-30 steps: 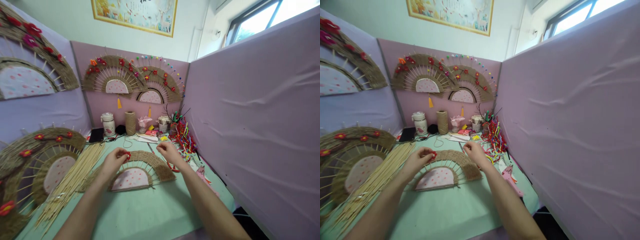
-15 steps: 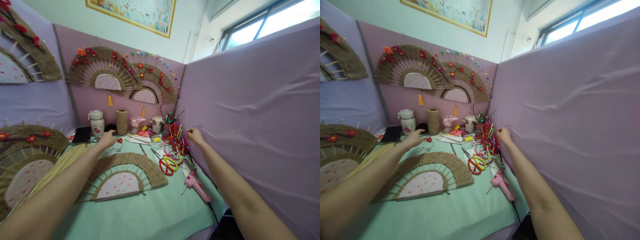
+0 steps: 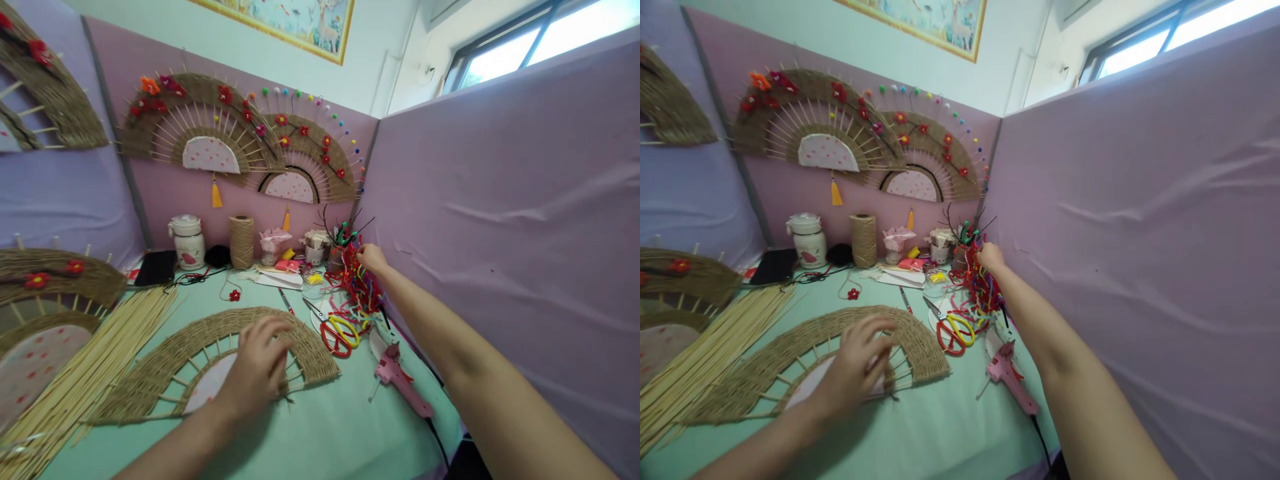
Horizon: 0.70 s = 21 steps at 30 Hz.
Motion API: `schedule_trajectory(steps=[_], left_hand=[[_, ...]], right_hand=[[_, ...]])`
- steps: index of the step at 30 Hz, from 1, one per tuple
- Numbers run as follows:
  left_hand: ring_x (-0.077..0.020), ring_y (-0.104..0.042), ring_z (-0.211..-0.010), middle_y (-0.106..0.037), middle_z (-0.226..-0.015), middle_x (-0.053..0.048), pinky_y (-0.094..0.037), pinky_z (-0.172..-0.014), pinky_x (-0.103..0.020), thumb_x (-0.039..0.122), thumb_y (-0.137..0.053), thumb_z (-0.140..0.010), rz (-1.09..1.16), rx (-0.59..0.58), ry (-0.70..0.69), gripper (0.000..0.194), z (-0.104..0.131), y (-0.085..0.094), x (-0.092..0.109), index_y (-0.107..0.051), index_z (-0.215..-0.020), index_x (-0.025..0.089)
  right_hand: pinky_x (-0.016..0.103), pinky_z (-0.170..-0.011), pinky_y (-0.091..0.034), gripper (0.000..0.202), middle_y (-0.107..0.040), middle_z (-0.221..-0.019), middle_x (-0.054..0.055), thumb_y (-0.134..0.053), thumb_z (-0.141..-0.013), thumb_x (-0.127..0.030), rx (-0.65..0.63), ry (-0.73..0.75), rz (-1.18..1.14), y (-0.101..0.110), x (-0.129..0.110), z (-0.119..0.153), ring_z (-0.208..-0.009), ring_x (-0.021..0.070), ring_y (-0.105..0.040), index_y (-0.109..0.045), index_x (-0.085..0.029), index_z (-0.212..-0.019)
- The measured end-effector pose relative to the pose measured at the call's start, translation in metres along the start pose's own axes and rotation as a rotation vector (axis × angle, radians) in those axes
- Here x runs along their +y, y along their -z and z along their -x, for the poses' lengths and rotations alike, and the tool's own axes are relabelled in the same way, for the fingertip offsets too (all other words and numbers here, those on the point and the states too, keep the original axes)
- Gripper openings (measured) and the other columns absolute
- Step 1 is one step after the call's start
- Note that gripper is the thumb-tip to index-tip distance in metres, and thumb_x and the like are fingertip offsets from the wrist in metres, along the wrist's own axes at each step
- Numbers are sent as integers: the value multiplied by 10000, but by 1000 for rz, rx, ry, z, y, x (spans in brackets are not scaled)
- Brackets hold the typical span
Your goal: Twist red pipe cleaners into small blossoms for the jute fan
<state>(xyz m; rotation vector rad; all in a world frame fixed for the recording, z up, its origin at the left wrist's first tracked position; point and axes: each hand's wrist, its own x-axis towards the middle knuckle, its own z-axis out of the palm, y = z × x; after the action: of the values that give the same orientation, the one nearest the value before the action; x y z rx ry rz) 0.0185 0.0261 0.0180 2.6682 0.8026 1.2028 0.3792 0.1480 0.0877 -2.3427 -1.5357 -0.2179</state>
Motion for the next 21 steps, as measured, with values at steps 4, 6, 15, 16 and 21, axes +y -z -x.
schedule_trajectory(steps=[4,6,15,16,21], left_hand=[[-210,-485,-1053,-645,-983,-58,-326,-848,-377,20,-417,-787,13,47,-294,272,22,-14,20,-610,-884,185],[-204,-491,-1034,-650,-943,-57,-322,-844,-369,16,-419,-791,28,48,-318,252,26,-18,21,-603,-858,176],[-214,-492,-1016,-632,-916,-76,-336,-832,-378,65,-411,-794,112,63,-274,200,38,-35,12,-578,-824,170],[-214,-492,-1016,-630,-914,-77,-342,-830,-378,70,-401,-799,113,65,-267,208,40,-38,10,-578,-822,176],[-221,-491,-1015,-626,-913,-87,-357,-820,-391,93,-373,-808,140,61,-229,224,45,-48,3,-577,-806,186]], right_hand=[[243,-743,-436,253,-682,-952,132,-505,-774,-190,-53,-3,54,-11,-7,-8,-903,210,-630,-698,-152,-933],[239,-760,-434,256,-677,-978,120,-506,-784,-208,-80,24,77,-17,-8,-10,-920,201,-625,-690,-171,-958],[370,-778,-454,269,-649,-994,190,-447,-834,-227,-123,24,228,-27,6,-5,-938,280,-616,-666,-145,-967],[371,-776,-455,274,-646,-997,193,-438,-840,-229,-120,11,241,-25,10,-5,-939,281,-616,-664,-145,-970],[330,-776,-453,268,-647,-1014,148,-461,-835,-260,-127,-16,278,-15,22,-1,-949,255,-613,-657,-200,-1008]])
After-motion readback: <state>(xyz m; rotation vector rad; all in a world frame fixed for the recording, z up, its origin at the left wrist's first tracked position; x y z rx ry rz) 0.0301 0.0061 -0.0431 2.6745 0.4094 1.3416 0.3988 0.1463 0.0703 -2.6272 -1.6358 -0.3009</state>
